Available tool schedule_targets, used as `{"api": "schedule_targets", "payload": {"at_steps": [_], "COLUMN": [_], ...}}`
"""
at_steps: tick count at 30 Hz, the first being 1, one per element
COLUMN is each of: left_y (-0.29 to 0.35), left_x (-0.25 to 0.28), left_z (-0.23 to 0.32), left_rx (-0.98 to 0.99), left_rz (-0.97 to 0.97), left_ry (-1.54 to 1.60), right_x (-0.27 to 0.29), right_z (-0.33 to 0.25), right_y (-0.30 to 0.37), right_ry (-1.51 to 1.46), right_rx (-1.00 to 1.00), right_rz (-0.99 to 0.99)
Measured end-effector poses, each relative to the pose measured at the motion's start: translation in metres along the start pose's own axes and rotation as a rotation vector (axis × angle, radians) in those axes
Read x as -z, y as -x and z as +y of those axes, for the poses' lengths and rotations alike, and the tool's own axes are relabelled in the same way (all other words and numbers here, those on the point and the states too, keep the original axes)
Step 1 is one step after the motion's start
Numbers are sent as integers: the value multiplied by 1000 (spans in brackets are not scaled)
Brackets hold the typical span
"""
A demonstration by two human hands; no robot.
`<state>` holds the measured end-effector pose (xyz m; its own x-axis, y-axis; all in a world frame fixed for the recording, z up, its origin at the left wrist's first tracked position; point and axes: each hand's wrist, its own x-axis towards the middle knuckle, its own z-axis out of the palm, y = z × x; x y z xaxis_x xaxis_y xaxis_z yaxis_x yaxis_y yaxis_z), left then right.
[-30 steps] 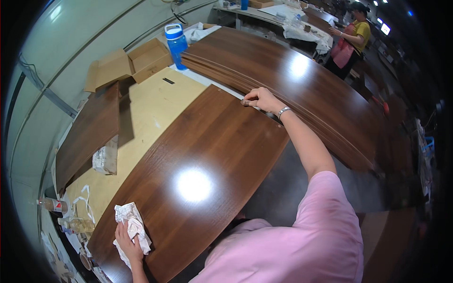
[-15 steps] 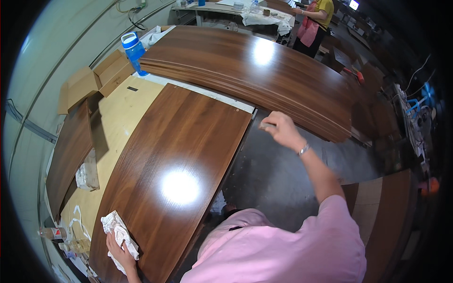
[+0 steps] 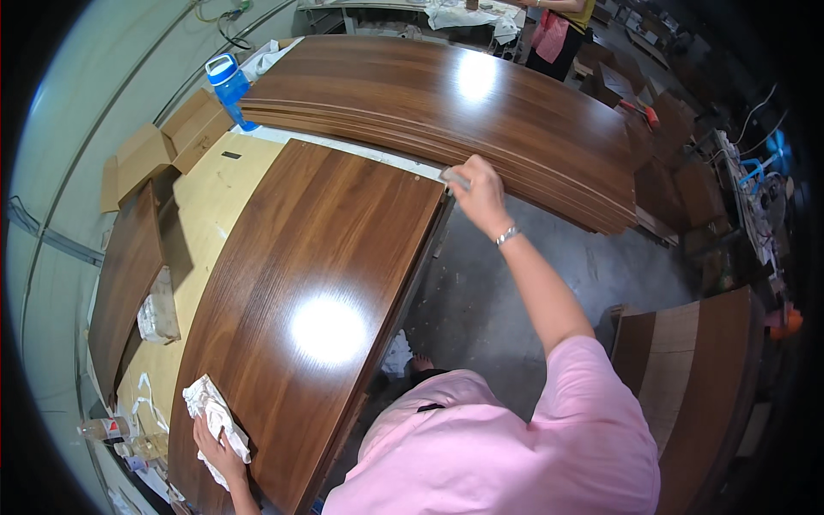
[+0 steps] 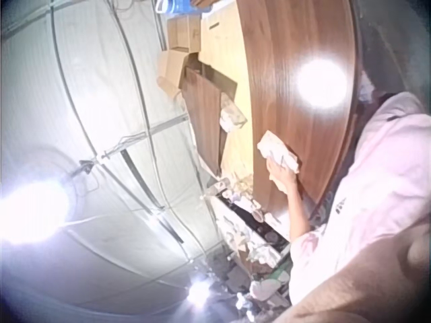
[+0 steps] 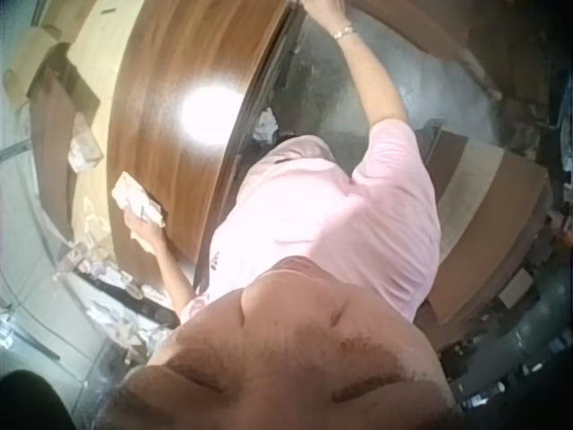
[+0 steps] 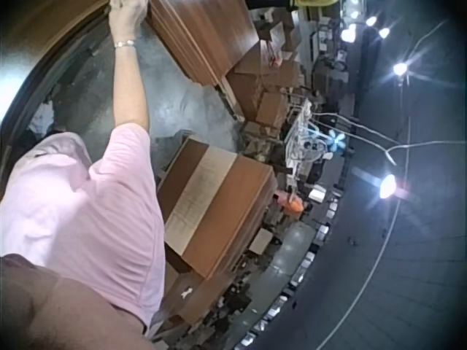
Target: The person cleans wooden furniture panels. They use a cloth to wipe the surface, scrape away small imperfections with a tool, and apply a liquid from a bottle to the cloth for further wiping.
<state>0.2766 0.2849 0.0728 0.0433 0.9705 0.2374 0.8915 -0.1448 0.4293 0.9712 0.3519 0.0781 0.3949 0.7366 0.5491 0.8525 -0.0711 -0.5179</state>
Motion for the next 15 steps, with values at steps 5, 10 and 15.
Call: {"api": "schedule_targets", "payload": {"at_steps": [5, 10, 15], "left_y": [-5, 0, -4], "left_x": [2, 8, 5], "left_z": [3, 1, 2], "left_rx": [-100, -93, -65], "left_rz": [-32, -33, -37], "left_ry": [-181, -190, -123], "right_x": [-4, -4, 5], "right_z": [4, -65, -132], "right_y": [-5, 64, 130], "right_ry": [-165, -362, -552], "right_rx": [-91, 116, 202], "right_rz": [36, -68, -297]}}
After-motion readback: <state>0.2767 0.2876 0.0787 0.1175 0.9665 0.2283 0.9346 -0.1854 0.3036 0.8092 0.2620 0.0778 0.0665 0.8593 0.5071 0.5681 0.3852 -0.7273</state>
